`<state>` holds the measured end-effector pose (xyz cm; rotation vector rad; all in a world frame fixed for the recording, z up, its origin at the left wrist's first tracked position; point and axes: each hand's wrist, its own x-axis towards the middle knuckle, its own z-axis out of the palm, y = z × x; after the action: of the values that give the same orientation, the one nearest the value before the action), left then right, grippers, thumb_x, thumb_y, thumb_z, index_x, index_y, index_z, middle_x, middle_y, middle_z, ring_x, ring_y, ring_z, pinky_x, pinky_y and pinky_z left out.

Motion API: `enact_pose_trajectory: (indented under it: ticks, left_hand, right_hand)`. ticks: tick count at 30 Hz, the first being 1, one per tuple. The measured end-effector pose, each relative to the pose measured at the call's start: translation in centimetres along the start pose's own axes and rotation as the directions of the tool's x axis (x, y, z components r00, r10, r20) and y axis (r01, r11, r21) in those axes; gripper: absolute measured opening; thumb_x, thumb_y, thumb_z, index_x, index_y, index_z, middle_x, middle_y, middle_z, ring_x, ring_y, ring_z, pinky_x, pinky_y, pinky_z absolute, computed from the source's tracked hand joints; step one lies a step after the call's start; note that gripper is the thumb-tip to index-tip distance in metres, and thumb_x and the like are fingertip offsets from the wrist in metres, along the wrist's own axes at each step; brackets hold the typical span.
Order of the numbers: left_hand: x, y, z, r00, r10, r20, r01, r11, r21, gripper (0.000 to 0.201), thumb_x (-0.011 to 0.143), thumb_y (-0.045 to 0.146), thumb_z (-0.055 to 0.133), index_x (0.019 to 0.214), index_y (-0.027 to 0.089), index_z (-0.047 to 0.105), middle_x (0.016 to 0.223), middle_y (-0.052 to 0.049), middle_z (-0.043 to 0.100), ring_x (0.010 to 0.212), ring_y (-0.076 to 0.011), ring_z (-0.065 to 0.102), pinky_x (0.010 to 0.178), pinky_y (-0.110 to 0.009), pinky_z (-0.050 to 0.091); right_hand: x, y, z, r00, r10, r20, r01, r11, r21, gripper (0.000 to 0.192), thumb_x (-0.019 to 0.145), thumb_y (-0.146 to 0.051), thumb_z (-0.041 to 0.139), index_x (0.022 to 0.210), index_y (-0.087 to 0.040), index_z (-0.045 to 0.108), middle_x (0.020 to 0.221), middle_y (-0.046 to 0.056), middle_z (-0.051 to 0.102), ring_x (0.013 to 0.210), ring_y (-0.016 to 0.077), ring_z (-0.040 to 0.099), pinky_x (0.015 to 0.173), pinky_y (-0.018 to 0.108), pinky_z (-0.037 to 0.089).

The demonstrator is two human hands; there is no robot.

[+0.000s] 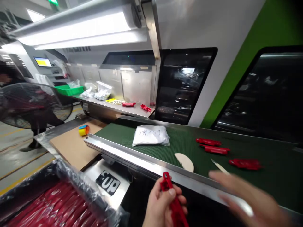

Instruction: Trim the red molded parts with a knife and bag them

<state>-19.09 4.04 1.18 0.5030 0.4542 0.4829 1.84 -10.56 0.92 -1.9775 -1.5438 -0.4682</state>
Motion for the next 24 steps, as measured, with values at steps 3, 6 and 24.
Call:
enact_pose_trajectory:
  ticks: [3,6,24]
  left_hand:
    - [0.3,0.8,0.3,0.998,-0.005,0.055,0.004,1.000,0.027,0.033,0.083,0.020,0.062,0.115,0.014,0.053,0.093,-0.004,0.058,0.072,-0.0121,0.058,0.056,-0.022,0.051]
    - [0.6,0.3,0.6,0.989,-0.094,0.113,0.091,0.995,0.033,0.029,0.083,0.019,0.060,0.112,0.016,0.054,0.089,-0.003,0.057,0.069,-0.0112,0.056,0.053,-0.020,0.049]
    - [-2.8,-4.0,-1.7,0.846,-0.491,0.208,0.469,0.870,0.150,0.053,0.096,0.053,0.036,0.134,0.017,0.044,0.117,-0.018,0.060,0.100,-0.0305,0.065,0.057,-0.029,0.057]
  right_hand:
    - [1.5,6.0,-2.0,0.855,0.402,0.327,-0.302,0.900,-0.315,0.038,0.085,-0.041,0.044,0.101,-0.018,0.070,0.097,0.013,0.070,0.081,0.0316,0.067,0.063,0.041,0.052]
    - [2.4,9.6,-2.3,0.792,0.429,0.434,-0.327,0.899,-0.291,0.030,0.077,-0.030,0.053,0.098,-0.017,0.070,0.083,0.009,0.068,0.072,0.0239,0.065,0.063,0.032,0.048]
    - [-6.3,-7.1,-2.3,0.758,0.374,0.534,-0.651,0.395,0.648,0.022,0.083,-0.031,0.068,0.101,-0.020,0.060,0.081,-0.001,0.062,0.060,0.0078,0.053,0.051,0.018,0.043]
